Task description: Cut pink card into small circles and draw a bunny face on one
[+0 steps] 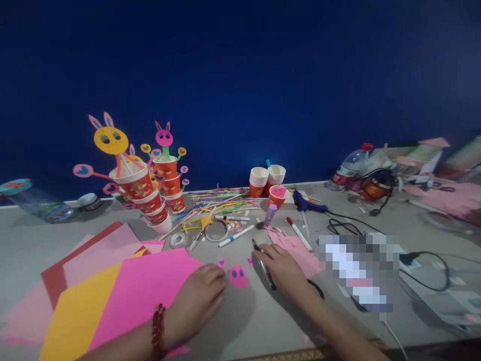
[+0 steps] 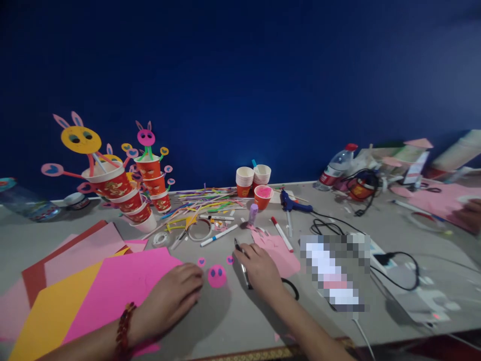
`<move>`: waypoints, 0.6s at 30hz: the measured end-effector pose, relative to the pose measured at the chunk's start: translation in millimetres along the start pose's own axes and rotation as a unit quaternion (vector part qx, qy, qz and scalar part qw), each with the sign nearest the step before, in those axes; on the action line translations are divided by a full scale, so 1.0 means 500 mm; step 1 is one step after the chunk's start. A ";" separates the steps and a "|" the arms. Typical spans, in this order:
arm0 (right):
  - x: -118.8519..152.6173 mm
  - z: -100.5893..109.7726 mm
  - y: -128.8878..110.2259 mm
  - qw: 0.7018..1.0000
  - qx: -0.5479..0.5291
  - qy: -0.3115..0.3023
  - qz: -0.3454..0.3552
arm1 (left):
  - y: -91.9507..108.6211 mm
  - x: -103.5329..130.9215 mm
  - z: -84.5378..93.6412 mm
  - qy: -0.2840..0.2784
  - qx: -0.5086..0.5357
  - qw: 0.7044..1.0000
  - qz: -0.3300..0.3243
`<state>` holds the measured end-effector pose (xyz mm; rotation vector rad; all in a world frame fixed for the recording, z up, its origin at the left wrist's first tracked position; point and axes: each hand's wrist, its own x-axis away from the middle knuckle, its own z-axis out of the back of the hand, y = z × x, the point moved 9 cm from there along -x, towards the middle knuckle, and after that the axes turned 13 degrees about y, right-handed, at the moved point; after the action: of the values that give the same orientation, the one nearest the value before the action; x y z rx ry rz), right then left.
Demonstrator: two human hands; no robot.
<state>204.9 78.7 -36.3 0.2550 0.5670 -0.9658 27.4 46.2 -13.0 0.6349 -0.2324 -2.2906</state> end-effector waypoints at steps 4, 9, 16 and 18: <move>-0.019 0.025 -0.011 0.999 -0.038 0.026 -0.016 | -0.089 -0.079 -0.004 -0.003 -0.136 0.990 0.036; -0.026 0.063 -0.026 0.990 -0.122 0.050 -0.042 | -0.120 -0.153 -0.040 0.009 -0.226 0.974 0.028; 0.011 0.105 0.042 0.976 -0.130 0.107 -0.137 | -0.108 -0.162 -0.050 0.025 -0.241 0.970 0.026; 0.009 0.099 0.044 0.975 -0.140 0.094 -0.142 | -0.107 -0.160 -0.048 0.033 -0.241 0.970 0.028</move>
<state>241.7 65.6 1.1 0.0108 0.9238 -1.1281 55.6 141.0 -21.9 0.4409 0.3281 -2.1529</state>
